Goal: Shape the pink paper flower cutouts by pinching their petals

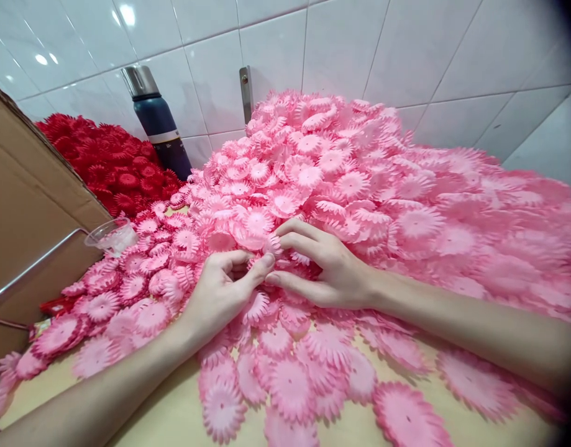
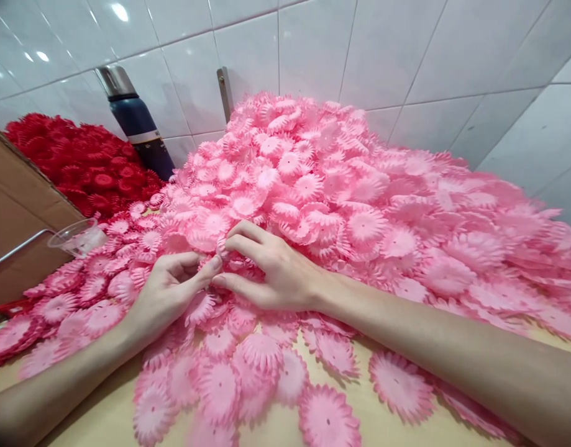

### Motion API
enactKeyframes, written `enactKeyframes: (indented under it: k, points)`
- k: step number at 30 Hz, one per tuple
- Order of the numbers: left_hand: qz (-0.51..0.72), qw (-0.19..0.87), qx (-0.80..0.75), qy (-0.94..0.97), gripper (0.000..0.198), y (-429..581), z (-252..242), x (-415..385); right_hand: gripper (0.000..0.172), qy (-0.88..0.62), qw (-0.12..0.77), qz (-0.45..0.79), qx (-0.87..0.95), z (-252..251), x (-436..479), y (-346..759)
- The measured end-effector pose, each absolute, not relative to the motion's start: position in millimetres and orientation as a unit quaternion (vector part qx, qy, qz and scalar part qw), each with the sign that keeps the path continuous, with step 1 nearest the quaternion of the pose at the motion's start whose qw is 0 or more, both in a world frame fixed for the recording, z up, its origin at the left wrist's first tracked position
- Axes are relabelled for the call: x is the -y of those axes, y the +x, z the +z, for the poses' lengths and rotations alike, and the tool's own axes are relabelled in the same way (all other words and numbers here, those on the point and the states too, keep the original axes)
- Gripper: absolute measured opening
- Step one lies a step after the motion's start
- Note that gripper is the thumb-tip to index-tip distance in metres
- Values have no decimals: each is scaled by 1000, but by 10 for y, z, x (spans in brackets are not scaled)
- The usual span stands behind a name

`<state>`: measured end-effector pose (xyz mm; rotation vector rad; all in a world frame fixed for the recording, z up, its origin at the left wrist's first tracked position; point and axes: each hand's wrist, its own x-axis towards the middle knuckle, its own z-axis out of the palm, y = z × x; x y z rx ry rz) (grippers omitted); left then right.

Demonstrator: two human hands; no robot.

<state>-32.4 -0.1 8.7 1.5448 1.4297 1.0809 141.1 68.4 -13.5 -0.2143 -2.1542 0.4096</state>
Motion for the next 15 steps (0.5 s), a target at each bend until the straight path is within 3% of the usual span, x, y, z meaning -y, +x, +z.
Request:
enactKeyframes:
  k: [5,15]
  points:
    - [424,388,-553,604,46,-338,77,-5,5,-71,427,167,886,-123,-683,1418]
    - [414,437,-544,585,34,-318,85,-10,11,-151,417,154,883,-131,-677,1424]
